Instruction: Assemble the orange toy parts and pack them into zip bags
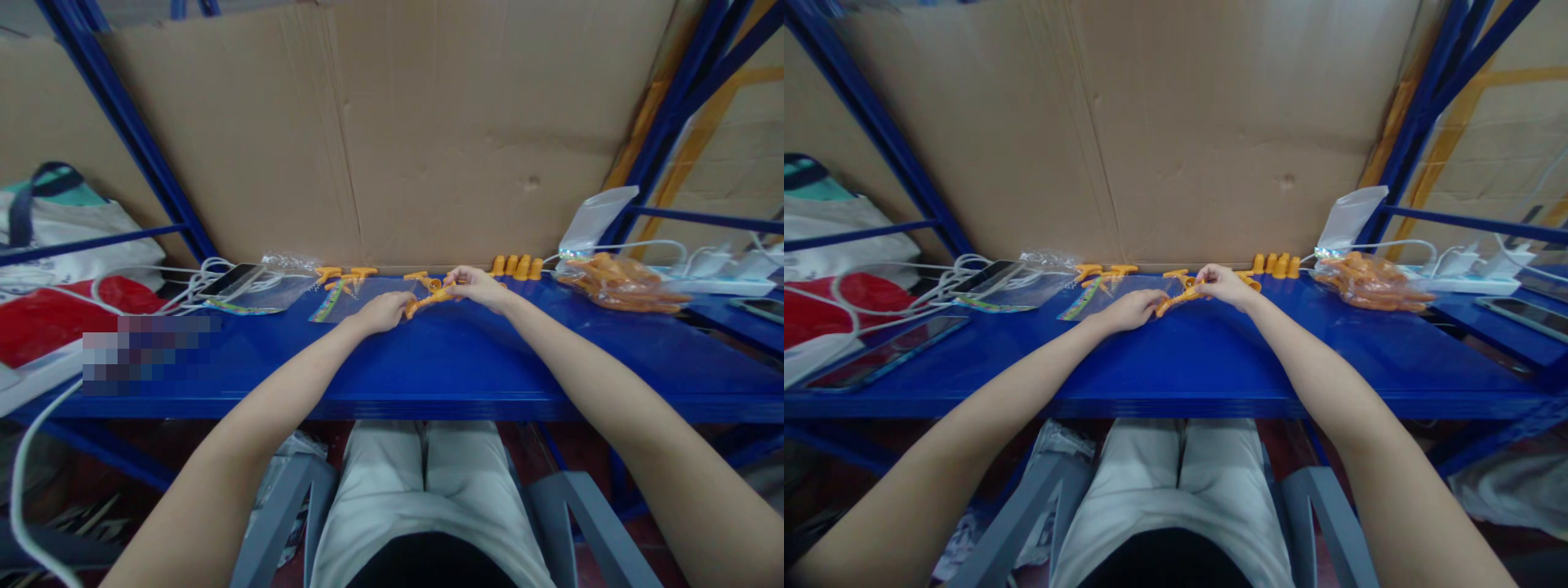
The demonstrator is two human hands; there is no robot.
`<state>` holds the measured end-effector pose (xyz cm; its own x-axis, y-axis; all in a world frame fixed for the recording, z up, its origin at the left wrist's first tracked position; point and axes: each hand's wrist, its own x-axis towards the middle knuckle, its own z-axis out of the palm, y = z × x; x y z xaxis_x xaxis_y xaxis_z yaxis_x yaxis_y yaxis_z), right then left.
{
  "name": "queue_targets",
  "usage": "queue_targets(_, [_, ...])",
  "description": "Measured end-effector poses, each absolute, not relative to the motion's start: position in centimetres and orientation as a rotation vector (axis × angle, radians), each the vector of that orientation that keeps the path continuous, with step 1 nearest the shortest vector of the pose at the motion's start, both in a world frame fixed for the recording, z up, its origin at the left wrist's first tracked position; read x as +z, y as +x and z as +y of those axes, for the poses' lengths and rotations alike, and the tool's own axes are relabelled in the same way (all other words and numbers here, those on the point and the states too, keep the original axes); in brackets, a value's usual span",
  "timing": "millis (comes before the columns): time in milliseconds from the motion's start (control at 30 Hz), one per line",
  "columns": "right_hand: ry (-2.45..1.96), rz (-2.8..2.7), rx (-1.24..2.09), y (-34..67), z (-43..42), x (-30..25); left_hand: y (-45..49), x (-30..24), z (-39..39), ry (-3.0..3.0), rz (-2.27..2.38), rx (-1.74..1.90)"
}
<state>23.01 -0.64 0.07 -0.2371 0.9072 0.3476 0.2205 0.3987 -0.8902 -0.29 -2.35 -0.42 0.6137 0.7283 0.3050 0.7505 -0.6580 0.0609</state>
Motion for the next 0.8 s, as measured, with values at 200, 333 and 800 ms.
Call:
queue_targets(200, [-1.112, -1.687, 0.822, 22.5, -1.3, 1.0, -0.1, -0.1, -2.7, -2.723, -1.284, -0.426])
queue_targets(333, [-1.128, -1.678, 0.814, 22.5, -1.7, 1.4, -0.2, 0.1, -2.7, -2.707, -1.280, -0.422])
queue_targets(800, [-0.936, -1.706, 0.852, 21.2, -0.4, -0.8, 0.1, -0.5, -2.5, -2.633, -1.063, -0.698])
